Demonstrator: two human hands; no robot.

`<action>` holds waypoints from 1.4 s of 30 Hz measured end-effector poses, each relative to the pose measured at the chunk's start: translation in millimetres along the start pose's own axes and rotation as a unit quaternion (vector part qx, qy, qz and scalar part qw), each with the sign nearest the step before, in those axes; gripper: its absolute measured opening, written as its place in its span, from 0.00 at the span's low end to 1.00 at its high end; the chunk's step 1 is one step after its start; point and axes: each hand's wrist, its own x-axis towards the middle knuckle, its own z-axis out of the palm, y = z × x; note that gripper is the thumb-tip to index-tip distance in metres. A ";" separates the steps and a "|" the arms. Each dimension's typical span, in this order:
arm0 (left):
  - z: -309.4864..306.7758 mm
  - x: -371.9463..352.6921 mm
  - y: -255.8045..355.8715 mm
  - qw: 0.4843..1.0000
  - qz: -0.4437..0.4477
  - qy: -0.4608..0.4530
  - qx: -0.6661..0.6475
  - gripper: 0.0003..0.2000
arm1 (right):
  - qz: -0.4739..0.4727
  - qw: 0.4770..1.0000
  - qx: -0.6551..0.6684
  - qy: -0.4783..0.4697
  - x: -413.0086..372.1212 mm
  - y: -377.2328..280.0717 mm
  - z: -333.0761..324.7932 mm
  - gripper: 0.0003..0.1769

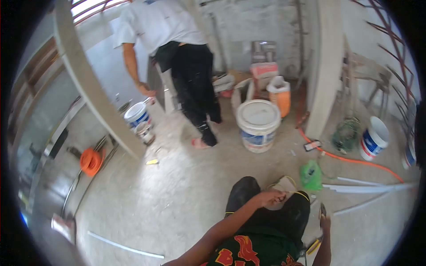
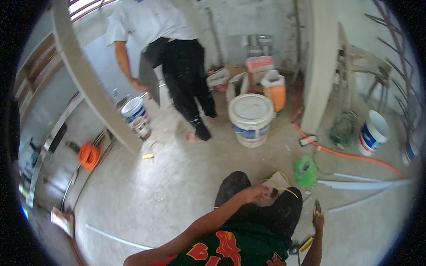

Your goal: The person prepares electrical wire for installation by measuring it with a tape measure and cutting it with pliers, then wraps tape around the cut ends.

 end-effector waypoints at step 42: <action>-219.9 -117.2 96.6 0.672 0.205 0.302 0.644 0.12 | 0.141 0.772 0.444 0.432 81.6 -166.2 -171.0 0.10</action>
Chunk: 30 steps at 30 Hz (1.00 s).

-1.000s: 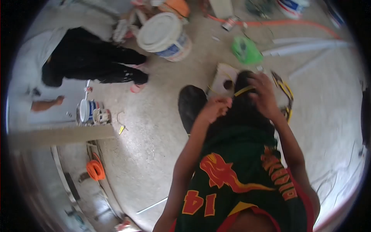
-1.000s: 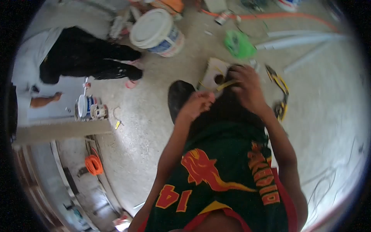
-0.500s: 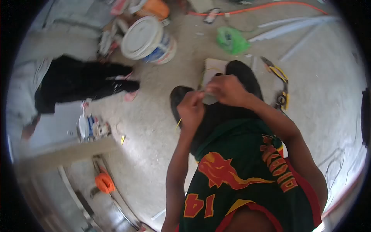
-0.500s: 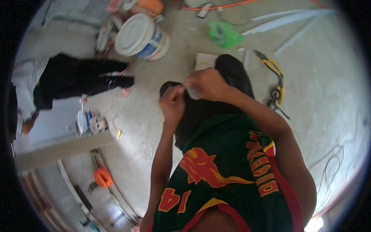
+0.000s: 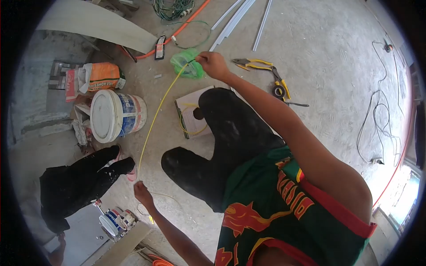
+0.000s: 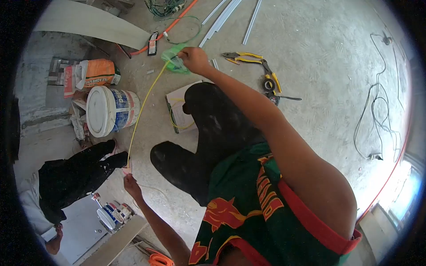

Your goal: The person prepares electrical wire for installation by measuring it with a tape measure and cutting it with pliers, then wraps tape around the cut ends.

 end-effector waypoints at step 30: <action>185.0 93.3 49.6 0.831 -0.136 -0.447 -0.300 0.24 | 0.071 0.828 -0.488 -0.268 -252.5 209.6 -189.9 0.34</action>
